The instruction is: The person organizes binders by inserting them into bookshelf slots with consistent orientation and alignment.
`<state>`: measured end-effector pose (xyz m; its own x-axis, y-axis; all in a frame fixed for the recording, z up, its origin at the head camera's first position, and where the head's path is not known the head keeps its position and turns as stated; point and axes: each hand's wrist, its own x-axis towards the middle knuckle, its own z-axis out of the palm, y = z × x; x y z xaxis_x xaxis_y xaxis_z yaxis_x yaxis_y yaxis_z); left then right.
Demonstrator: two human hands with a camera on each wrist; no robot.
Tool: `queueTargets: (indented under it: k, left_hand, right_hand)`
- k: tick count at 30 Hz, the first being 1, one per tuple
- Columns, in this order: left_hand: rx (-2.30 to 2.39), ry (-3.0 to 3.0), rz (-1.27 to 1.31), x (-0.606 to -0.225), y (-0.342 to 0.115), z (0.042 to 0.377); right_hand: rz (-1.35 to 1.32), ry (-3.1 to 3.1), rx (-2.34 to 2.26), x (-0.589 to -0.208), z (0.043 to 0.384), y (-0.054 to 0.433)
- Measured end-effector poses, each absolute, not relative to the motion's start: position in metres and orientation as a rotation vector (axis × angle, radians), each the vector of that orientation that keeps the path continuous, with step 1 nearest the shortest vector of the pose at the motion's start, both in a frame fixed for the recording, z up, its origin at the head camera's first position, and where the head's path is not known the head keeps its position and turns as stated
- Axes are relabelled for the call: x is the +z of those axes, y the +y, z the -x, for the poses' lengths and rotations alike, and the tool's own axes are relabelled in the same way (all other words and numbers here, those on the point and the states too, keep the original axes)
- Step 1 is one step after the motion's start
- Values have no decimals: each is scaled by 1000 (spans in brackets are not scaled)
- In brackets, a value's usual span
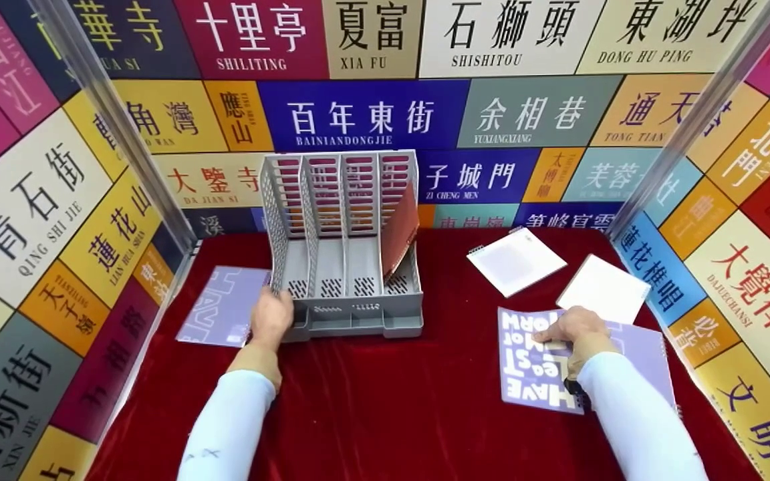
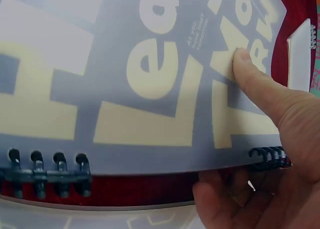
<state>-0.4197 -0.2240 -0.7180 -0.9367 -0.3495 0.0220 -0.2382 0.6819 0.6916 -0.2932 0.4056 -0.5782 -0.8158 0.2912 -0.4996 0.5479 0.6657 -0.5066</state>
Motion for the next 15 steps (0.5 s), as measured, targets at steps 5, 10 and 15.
queueTargets:
  k: [5, 10, 15]
  left_hand:
    - [-1120, -2758, -490, -722, -228, 424]
    - [-1120, -2757, -502, -713, -224, 419]
    - [-1160, -2771, -506, -662, -208, 387]
  right_hand:
    - [-585, 2615, -752, -587, 299, 409]
    - [-577, 2667, -703, -595, 304, 409]
    - [-571, 2744, -616, -608, 314, 403]
